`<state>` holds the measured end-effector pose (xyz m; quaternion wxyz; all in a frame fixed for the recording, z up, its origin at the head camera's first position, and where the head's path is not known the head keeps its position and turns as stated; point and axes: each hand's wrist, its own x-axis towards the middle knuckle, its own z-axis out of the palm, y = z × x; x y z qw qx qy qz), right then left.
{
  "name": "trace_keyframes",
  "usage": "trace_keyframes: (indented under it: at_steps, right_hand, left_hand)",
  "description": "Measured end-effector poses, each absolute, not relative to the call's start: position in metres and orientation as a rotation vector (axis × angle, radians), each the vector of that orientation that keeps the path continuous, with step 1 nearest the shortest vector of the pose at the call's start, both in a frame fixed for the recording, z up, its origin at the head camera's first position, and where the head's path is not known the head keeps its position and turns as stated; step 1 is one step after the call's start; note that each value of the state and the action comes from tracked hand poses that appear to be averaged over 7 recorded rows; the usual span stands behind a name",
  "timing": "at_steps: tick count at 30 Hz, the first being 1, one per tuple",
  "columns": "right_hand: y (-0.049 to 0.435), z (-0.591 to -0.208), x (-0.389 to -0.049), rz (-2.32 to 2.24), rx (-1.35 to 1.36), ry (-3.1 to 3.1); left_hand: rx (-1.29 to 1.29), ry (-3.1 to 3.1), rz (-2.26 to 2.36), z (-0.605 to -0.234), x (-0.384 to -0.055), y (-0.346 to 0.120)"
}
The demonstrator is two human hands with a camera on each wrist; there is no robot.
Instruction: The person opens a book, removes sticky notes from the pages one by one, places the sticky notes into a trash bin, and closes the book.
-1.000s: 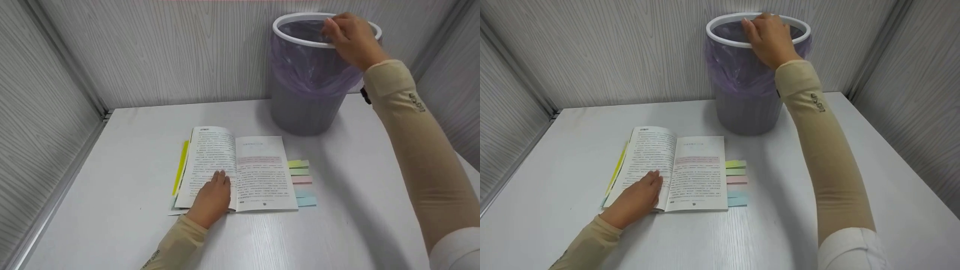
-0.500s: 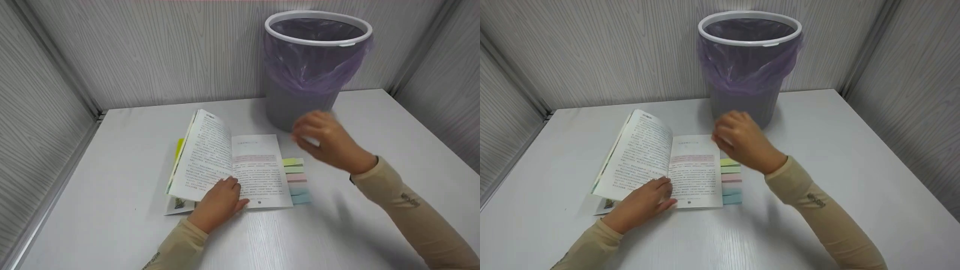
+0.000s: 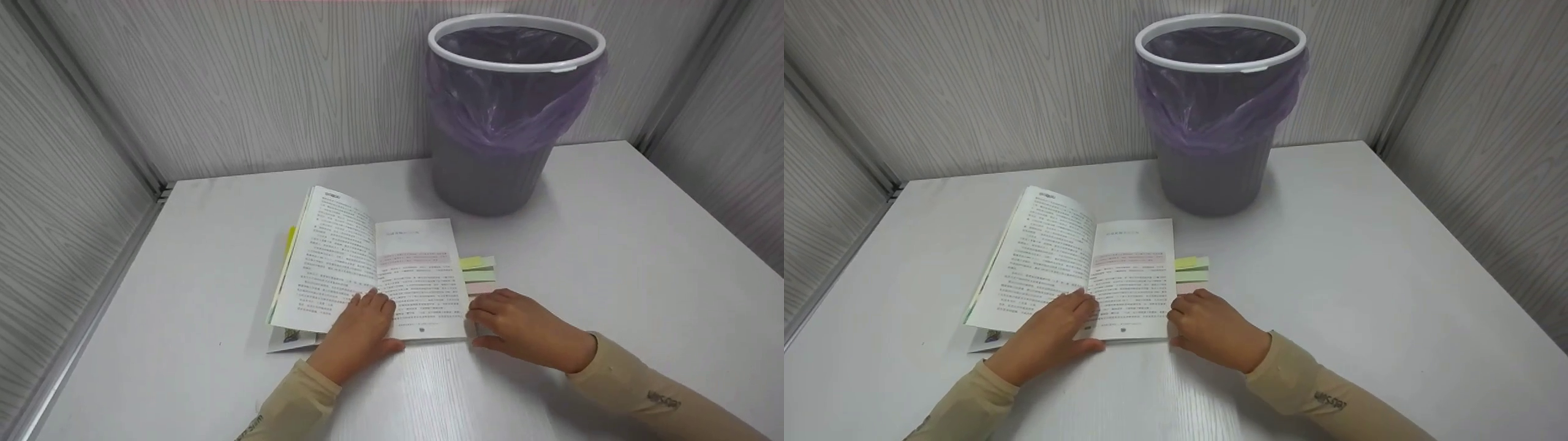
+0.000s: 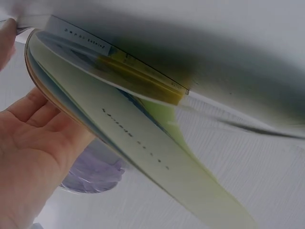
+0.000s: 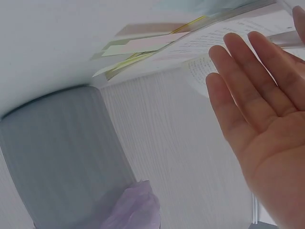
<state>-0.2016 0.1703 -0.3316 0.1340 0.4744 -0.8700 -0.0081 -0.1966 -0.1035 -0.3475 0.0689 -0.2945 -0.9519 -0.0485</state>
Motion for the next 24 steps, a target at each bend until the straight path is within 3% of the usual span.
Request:
trace_keyframes:
  at_steps: [16, 24]
  right_hand:
    - [0.177, -0.338, -0.203, 0.011, 1.255, -2.642]
    - [0.179, -0.345, -0.205, 0.065, 1.337, -2.619]
  left_hand:
    - [-0.980, -2.715, -0.243, -0.348, -0.199, -0.117]
    - [-1.046, -2.550, -0.262, -0.353, -0.199, -0.123]
